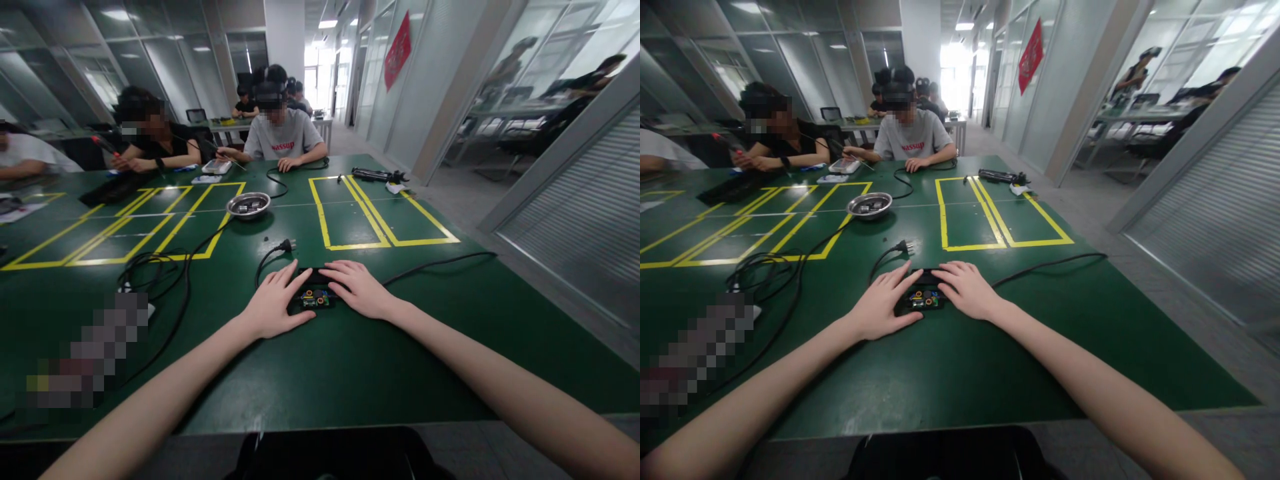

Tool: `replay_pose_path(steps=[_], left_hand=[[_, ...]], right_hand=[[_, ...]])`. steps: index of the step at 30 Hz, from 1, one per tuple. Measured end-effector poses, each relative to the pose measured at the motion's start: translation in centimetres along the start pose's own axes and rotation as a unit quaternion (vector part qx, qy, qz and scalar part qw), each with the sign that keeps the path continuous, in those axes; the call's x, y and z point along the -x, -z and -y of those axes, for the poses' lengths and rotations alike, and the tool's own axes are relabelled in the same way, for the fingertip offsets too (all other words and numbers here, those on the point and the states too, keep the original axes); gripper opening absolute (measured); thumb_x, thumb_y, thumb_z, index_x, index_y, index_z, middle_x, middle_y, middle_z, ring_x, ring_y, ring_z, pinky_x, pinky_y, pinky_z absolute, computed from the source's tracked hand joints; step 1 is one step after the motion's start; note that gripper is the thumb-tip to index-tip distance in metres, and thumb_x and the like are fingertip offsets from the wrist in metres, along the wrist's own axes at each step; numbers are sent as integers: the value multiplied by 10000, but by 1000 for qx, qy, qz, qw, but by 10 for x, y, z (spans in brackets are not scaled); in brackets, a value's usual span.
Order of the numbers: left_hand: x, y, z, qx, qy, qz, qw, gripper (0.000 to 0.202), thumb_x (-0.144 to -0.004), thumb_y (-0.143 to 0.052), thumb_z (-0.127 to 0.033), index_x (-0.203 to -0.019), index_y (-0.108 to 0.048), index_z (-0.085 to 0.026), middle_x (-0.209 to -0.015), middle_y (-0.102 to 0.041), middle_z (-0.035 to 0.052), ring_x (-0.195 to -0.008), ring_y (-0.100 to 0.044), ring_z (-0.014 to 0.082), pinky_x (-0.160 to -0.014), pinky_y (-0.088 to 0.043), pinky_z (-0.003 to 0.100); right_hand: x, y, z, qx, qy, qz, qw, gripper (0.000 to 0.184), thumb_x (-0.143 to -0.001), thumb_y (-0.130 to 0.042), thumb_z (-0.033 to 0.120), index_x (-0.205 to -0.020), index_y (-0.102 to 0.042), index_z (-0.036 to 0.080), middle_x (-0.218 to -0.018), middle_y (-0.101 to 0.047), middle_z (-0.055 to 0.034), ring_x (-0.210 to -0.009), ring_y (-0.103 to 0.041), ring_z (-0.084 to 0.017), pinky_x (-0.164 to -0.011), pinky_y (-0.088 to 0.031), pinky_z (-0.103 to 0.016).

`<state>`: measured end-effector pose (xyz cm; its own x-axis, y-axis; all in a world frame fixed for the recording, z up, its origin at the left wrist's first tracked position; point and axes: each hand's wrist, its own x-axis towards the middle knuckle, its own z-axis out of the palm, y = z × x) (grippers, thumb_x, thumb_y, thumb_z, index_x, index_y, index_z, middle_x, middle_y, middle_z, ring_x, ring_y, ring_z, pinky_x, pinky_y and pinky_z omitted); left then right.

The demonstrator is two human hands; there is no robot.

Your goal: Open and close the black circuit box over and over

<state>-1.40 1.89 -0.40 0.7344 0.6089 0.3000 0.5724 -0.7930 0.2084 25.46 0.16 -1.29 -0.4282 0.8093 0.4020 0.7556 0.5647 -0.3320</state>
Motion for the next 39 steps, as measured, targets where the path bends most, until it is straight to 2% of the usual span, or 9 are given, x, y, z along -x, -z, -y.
replay_pose_path(steps=[2, 5, 12, 15, 20, 25, 32, 36, 39], left_hand=[[-2, -2, 1, 18, -3, 21, 1000, 775, -928, -673, -563, -1566, -408, -213, -1591, -460, 212, -1449, -470, 384, -1181, -384, 586], [-3, -2, 1, 65, -11, 14, 998, 728, -929, -700, -502, -1544, -428, -222, -1502, -561, 178, -1375, -551, 341, -1161, -440, 536], [-2, -1, 0, 171, -4, -20, 985, 885, -842, -824, -387, -1580, -352, -263, -1501, -470, 159, -1197, -656, 289, -1065, -557, 458], [-2, -2, -1, 176, -4, -30, 984, 857, -810, -851, -361, -1541, -413, -273, -1447, -483, 145, -1260, -616, 310, -1078, -552, 468], [-3, -1, -1, 208, 2, -42, 977, 681, -801, -854, -322, -1395, -530, -245, -1372, -548, 135, -1193, -646, 281, -1000, -592, 433], [-1, -1, 0, 232, 14, -20, 972, 642, -813, -845, -343, -1370, -550, -220, -1291, -681, 110, -1119, -699, 265, -1000, -585, 425], [-1, 1, 0, 223, -1, -15, 975, 583, -842, -818, -342, -1353, -569, -212, -1291, -693, 115, -1168, -687, 267, -1021, -559, 420], [-2, 4, -1, 208, -14, -5, 978, 443, -864, -801, -330, -1255, -626, -214, -1172, -715, 87, -1072, -695, 242, -950, -564, 370], [-3, 5, -2, 199, -15, 0, 980, 379, -882, -782, -333, -1214, -647, -211, -1107, -716, 75, -1015, -689, 227, -897, -560, 345]], right_hand=[[1, -3, -2, -40, 10, 20, 999, 260, -1022, -535, 254, -1175, -744, 228, -1320, -700, -124, -1237, -613, -293, -1062, -483, -542], [4, 0, -3, -111, 10, 0, 994, 177, -985, -594, 245, -1045, -759, 223, -1190, -739, -115, -1124, -671, -273, -1013, -545, -511], [7, 7, 10, -236, -11, -23, 971, 393, -909, -606, 167, -1284, -683, 252, -1228, -655, -106, -1113, -670, -252, -820, -643, -389], [7, 6, 15, -234, 0, -34, 972, 404, -920, -582, 156, -1290, -694, 274, -1226, -635, -102, -1148, -657, -255, -879, -641, -413], [5, 6, 19, -219, 36, -22, 975, 356, -970, -537, 153, -1272, -695, 258, -1228, -708, -95, -1154, -681, -254, -1042, -573, -491], [4, 11, 19, -239, 47, 3, 970, 276, -1034, -504, 224, -1225, -705, 226, -1196, -753, -94, -1117, -712, -230, -1016, -579, -432], [6, 17, 18, -264, 76, 11, 961, 159, -1007, -583, 244, -1093, -715, 220, -1173, -747, -106, -1097, -712, -234, -989, -576, -431], [7, 17, 21, -224, 122, 13, 967, 120, -975, -597, 186, -919, -698, 220, -1164, -720, -113, -1092, -687, -233, -975, -569, -430], [7, 15, 23, -204, 136, 12, 970, 114, -966, -594, 164, -952, -691, 223, -1170, -705, -116, -1105, -670, -237, -976, -566, -435]])
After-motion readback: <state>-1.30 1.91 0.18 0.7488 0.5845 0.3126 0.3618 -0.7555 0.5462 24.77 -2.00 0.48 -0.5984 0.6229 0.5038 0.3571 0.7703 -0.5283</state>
